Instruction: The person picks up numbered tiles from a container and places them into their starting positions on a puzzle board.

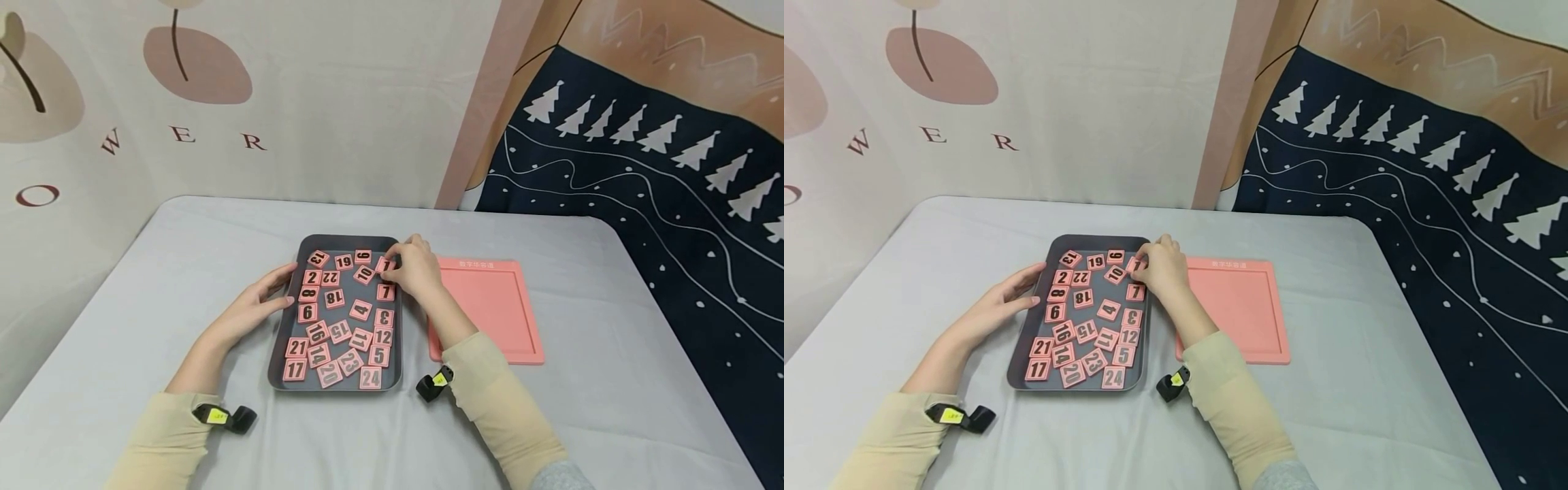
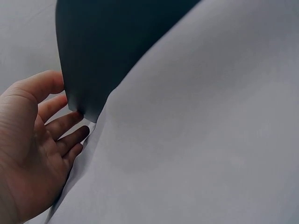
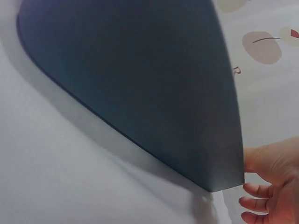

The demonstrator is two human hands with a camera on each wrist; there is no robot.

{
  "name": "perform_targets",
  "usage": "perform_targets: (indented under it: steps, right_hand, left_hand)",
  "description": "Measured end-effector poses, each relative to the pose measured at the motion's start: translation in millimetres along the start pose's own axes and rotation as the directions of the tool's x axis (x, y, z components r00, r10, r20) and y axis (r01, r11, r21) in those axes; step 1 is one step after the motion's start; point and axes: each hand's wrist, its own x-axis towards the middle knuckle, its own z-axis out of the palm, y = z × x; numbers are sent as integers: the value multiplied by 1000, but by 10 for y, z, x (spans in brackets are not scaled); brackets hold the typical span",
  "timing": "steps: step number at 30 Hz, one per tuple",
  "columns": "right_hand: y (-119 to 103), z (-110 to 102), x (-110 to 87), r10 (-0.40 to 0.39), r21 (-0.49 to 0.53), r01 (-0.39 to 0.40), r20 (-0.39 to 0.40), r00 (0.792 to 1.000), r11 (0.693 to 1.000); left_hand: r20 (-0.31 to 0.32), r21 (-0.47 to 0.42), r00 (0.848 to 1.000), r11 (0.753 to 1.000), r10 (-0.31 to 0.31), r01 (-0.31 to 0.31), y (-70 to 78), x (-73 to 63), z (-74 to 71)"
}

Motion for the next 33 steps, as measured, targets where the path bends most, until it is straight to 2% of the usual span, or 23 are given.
perform_targets:
  steps: [9,23,33]
  right_hand:
    - [32,-103,-59,-22,51,25,-67,998,998]
    - [211,-345,-236,-138,84,155,-178,974,984]
    - [483,-555,-353,-168,42,178,-176,970,983]
  left_hand:
    - [1,-10,1000,1000,-2,2,17,-2,3]
    - [2,-2,1000,1000,-2,2,27,-5,8]
    - [-4,10,999,999,-34,34,-11,-3,6]
